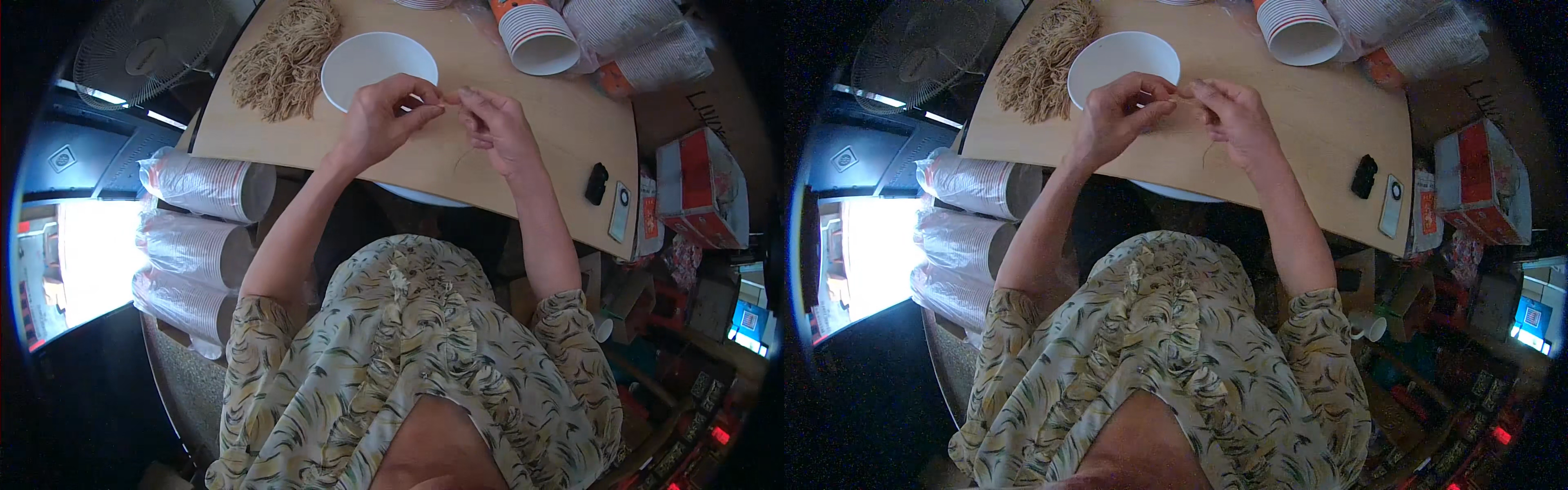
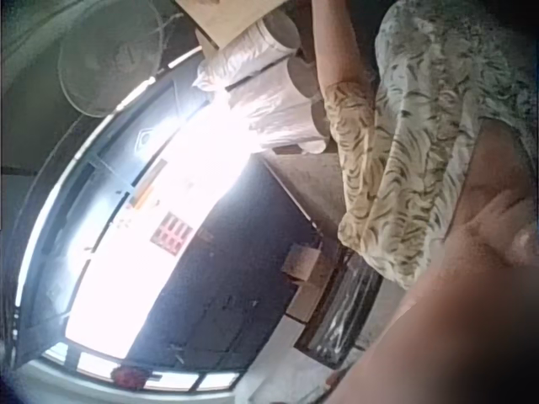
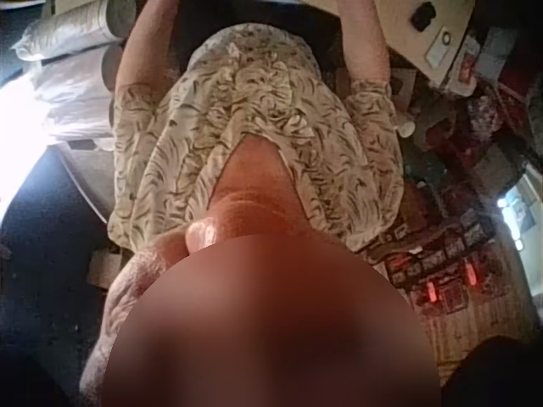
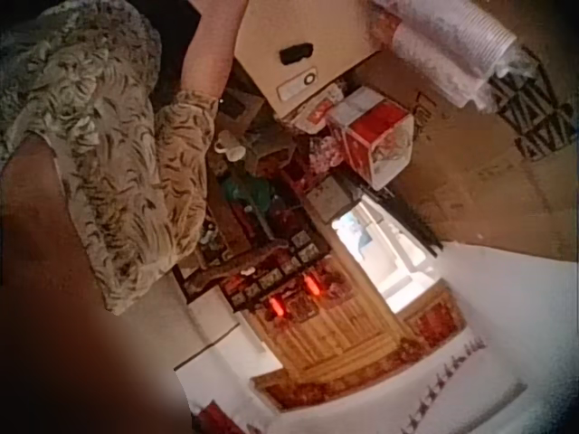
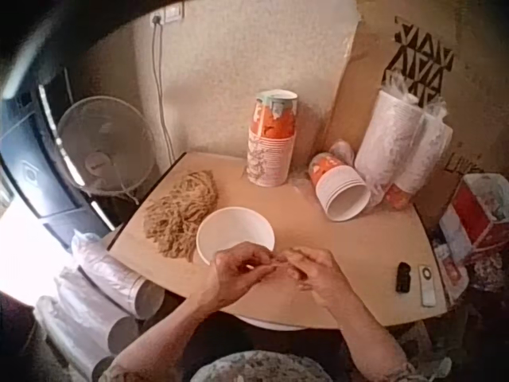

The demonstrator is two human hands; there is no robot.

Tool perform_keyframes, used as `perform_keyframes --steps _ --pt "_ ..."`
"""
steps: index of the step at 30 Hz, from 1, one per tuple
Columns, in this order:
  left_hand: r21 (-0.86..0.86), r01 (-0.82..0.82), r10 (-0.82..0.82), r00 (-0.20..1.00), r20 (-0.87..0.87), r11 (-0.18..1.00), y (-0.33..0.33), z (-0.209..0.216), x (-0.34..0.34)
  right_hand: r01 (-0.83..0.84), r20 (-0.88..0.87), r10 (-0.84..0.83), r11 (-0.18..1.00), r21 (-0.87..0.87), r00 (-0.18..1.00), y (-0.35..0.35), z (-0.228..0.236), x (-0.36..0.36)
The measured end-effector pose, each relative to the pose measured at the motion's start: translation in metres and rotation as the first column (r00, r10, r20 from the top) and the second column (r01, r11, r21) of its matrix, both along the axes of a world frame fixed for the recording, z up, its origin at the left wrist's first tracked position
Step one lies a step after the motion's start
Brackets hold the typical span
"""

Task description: Attach thin strings to the rim of paper cups to create hanging handles.

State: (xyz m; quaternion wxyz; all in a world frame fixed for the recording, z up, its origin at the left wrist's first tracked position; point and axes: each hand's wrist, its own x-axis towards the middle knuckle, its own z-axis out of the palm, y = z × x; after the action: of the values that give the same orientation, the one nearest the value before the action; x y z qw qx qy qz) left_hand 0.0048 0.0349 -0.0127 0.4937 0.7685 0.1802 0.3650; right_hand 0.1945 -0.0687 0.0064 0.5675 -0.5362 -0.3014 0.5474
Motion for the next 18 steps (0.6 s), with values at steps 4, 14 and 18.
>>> perform_keyframes --steps 4,14,18 --pt "-0.421 0.083 -0.124 0.990 -0.072 0.903 0.006 0.012 -0.007 0.035 0.036 -0.042 0.986 0.162 0.998 0.001 0.001 0.002" --pt "-0.668 0.145 -0.174 0.984 0.023 0.730 0.015 0.008 -0.003 -0.090 0.623 -0.101 0.959 0.268 0.776 -0.006 -0.010 -0.003" --pt "-0.659 0.151 -0.182 0.983 0.021 0.737 0.015 0.008 -0.001 -0.076 0.683 -0.157 0.951 0.298 0.714 -0.003 -0.012 -0.008"
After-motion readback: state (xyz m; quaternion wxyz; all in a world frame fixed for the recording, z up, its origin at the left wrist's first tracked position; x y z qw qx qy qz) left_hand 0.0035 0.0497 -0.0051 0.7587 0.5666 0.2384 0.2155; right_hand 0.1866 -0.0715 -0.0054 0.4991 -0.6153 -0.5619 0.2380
